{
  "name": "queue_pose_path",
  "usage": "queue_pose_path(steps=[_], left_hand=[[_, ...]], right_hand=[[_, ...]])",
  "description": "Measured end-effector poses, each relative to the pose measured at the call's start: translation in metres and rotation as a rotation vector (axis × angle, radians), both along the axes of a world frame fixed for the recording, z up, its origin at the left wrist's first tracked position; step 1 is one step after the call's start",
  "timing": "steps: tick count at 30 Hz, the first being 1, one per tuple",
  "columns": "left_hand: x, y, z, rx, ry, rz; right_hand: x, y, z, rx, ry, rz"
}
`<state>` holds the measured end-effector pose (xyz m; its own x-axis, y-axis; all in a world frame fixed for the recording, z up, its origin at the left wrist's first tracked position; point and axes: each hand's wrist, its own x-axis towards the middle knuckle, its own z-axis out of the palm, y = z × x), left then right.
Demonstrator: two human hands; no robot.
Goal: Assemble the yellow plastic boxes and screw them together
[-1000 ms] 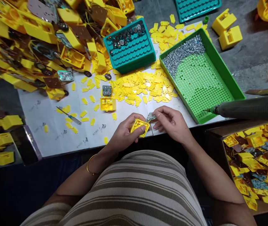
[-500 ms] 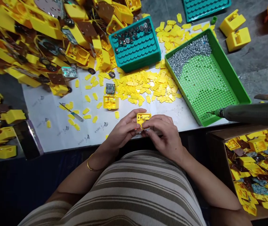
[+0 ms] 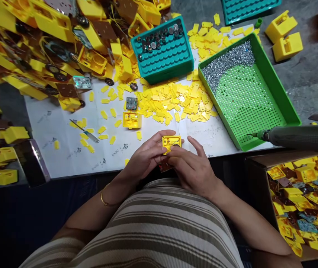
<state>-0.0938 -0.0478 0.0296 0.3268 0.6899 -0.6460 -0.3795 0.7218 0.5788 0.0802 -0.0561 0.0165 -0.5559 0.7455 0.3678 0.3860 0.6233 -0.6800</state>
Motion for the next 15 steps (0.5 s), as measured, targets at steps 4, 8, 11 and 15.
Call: queue_pose_path(steps=[4,8,11,15], left_hand=[[0.006,-0.002,0.005,-0.012,-0.027,0.045],[0.011,-0.002,0.007,-0.05,-0.069,0.09],[0.009,-0.001,0.004,-0.09,-0.12,0.076],[0.001,0.002,-0.002,-0.094,-0.011,-0.042]], right_hand=[[0.0,-0.004,-0.001,-0.065,0.157,-0.119],[0.003,0.0,0.0,0.005,0.063,-0.074],[0.01,0.008,0.0,0.027,-0.006,0.025],[0.018,0.016,-0.004,0.025,0.002,0.172]])
